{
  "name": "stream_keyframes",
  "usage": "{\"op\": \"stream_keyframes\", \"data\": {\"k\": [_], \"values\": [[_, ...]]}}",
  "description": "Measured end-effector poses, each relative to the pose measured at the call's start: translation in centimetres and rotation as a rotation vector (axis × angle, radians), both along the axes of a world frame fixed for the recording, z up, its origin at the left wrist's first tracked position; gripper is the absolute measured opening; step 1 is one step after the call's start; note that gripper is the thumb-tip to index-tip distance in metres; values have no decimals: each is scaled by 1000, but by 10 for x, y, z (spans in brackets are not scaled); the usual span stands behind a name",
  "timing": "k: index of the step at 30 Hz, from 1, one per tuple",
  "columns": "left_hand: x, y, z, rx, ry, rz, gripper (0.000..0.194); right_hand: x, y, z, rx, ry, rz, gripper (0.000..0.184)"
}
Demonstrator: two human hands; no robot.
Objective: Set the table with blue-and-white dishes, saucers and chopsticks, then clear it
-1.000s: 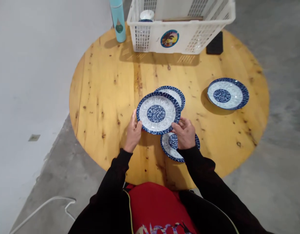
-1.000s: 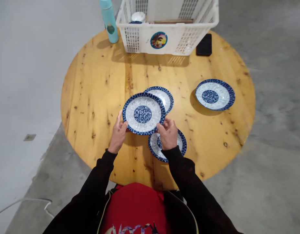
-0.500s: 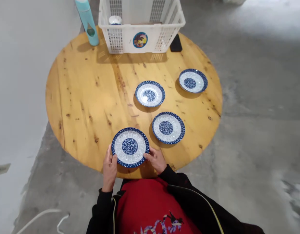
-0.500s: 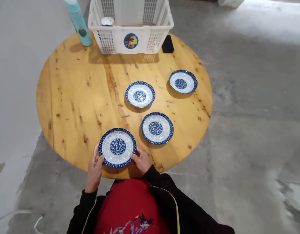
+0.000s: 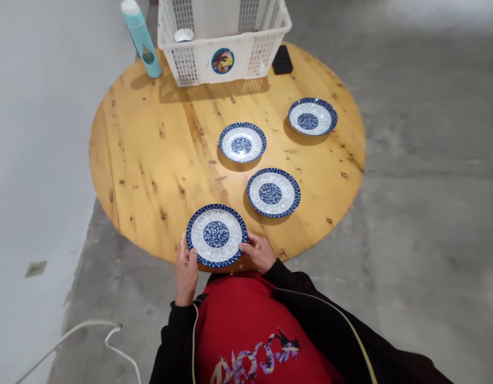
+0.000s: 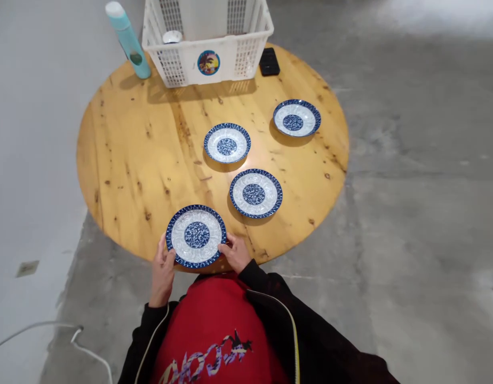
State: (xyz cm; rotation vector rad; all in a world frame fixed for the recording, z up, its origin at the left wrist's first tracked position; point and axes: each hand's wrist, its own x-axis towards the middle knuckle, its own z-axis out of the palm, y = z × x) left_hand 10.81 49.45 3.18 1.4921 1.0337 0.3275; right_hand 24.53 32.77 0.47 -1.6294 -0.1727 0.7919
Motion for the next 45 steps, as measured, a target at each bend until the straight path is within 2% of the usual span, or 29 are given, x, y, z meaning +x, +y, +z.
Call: {"op": "stream_keyframes", "data": {"k": [9, 11, 13, 15, 17, 20, 24, 28, 32, 41, 45], "values": [[-9, -60, 4, -150, 31, 24, 72, -6, -62, -1, 27, 183, -16, 28], [-11, -70, 4, -178, 20, 34, 68, -8, -73, -5, 30, 227, -14, 30], [-15, -79, 3, -169, 18, 34, 52, -10, -81, -9, 30, 247, 1, 32], [-21, -87, 2, -133, 38, 30, 33, -12, -86, -14, 30, 250, 39, 32], [-30, -93, 1, -100, 67, 40, 25, -13, -87, -18, 31, 252, 84, 30], [-43, -97, 1, -99, 72, 76, 26, -17, -84, -19, 46, 264, 132, 29], [-50, -94, 2, -137, 37, 92, 31, -19, -76, -8, 70, 268, 170, 26], [-50, -80, 3, -150, -15, 76, 37, -22, -64, 0, 73, 228, 153, 23], [-61, -53, 4, -180, -55, 49, 45, -37, -40, -3, 84, 197, 106, 21], [-137, 54, 11, -99, -18, 33, 47, -115, 67, -5, 163, 272, 87, 18], [-158, 98, 14, -50, 8, -61, 40, -148, 102, -5, 157, 277, 21, 16]]}}
